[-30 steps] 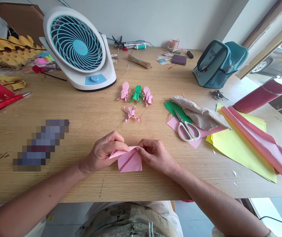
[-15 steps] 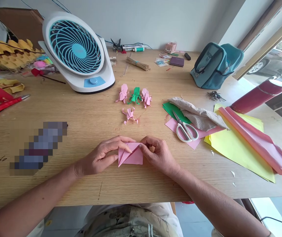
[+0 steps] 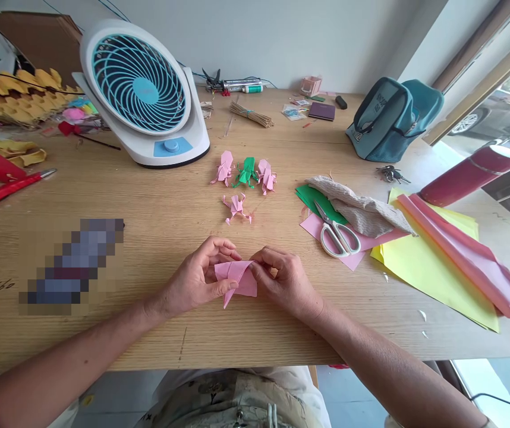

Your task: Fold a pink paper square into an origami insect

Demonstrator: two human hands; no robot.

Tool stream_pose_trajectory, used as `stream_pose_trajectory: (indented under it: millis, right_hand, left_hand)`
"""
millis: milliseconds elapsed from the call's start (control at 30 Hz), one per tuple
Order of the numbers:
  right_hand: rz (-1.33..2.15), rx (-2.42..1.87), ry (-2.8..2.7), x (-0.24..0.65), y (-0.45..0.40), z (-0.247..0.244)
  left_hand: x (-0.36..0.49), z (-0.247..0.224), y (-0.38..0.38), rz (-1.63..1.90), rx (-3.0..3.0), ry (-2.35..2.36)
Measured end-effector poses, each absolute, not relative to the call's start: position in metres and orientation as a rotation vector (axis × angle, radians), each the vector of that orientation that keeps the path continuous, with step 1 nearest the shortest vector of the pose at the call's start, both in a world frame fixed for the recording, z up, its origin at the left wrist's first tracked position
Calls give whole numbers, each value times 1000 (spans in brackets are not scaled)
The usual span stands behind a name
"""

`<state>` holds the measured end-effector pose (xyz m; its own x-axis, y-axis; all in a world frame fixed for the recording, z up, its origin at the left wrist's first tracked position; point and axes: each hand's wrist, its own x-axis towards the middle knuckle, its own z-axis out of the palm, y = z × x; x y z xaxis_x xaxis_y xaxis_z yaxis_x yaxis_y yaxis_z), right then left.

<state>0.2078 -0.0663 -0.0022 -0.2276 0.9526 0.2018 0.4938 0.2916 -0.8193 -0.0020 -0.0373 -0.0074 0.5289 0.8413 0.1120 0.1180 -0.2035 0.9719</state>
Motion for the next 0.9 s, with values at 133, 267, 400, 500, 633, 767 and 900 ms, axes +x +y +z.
stream_pose_trajectory:
  millis: [133,267,400,500,633,767,900]
  right_hand:
    - [804,-1310,-1854,208,-67,-3]
    - [869,-1328,-1818,207,-67,-2]
    - [1060,-1310,-1720,208,-63,-3]
    - [1194,-1285,-1636,207,-61,-3]
    - [1313,-1212,-1561,206,-60,-3]
    - [1393,-1154,-1502,207,-58,-5]
    - [1411,-1150,-1470,208,-57,-8]
  left_hand:
    - [-1,-8,-38,838,1785,898]
    - [0,-9,-37,833,1873,952]
    - [-1,-9,-36,789,1892,999]
    - [-1,-7,-34,778,1871,1002]
    - [-1,-5,-34,731,1760,997]
    - [-2,-4,-33,651,1604,971]
    - [-3,-5,-31,627,1516,917]
